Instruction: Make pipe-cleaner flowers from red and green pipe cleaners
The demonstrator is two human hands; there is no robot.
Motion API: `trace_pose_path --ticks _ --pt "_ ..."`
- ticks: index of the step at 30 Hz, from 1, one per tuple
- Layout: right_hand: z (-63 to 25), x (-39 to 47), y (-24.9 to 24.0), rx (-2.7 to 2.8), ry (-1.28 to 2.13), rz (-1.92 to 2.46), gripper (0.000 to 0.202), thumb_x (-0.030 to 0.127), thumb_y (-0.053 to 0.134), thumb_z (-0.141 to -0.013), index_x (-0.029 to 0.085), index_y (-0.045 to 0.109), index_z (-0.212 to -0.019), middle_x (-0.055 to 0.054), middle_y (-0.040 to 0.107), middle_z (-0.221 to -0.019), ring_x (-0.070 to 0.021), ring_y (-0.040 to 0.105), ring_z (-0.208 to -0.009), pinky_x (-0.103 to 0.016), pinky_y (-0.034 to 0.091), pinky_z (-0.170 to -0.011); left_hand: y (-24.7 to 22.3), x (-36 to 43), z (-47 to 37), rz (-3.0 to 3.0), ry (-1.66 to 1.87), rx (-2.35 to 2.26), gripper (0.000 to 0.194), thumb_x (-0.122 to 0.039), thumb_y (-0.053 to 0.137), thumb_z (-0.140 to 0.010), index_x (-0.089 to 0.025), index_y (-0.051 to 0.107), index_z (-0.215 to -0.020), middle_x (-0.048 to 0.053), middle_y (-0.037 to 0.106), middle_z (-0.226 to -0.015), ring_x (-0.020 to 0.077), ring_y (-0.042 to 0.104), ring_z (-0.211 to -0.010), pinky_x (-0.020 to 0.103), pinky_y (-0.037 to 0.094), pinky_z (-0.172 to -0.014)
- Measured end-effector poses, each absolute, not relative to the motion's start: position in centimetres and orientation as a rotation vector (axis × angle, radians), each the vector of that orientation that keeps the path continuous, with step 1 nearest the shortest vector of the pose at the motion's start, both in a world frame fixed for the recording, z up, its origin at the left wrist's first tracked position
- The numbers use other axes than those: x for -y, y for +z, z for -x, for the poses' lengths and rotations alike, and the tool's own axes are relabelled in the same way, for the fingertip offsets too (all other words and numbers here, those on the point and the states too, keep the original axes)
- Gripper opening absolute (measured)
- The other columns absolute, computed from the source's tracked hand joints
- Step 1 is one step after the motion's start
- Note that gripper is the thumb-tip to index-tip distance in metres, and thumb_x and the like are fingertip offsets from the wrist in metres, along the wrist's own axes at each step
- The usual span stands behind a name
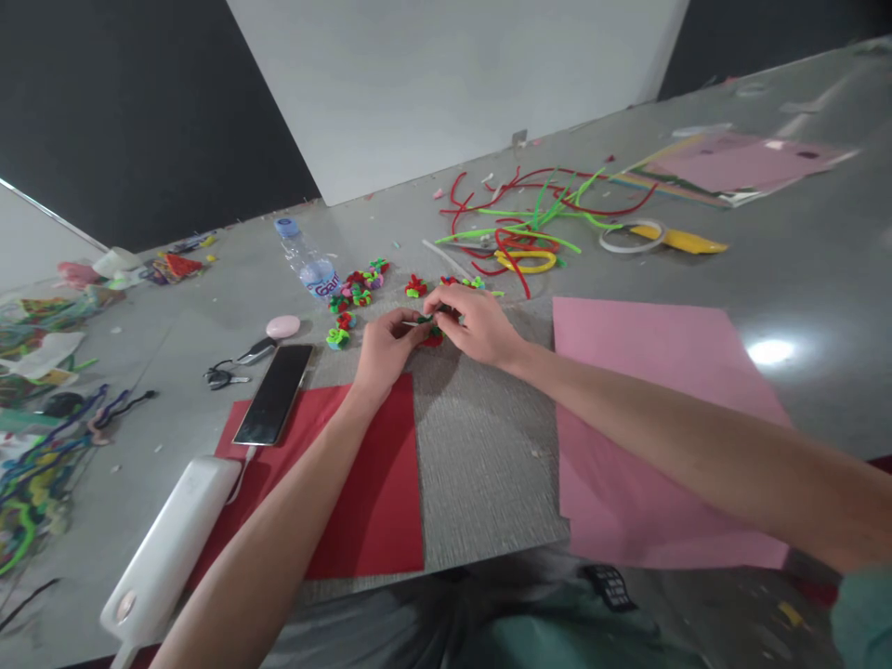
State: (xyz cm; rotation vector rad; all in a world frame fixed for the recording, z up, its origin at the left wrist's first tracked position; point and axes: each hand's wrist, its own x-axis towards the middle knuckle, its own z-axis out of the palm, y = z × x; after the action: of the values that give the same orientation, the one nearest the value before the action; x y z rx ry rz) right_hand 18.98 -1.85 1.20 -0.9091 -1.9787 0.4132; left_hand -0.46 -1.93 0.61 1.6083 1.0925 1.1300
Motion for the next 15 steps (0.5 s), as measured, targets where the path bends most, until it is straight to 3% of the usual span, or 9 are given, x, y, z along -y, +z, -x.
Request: trace_pose_path --ticks 15 --pt "-19.03 1.65 1.1 1.966 0.4 0.914 0.015 0.014 0.051 -0.093 0.024 0.063 -0.096 -0.004 0.075 -0.097 -0.0196 0.063 -0.087 -0.033 0.043 -0.082 0.34 1.63 0.71 -1.655 1.141 -1.107 0.011 -0.03 0.078 -0.088 -0.02 0.08 -0.091 0.003 0.077 -0.083 0.0155 0.066 -0.074 0.027 0.049 -0.066"
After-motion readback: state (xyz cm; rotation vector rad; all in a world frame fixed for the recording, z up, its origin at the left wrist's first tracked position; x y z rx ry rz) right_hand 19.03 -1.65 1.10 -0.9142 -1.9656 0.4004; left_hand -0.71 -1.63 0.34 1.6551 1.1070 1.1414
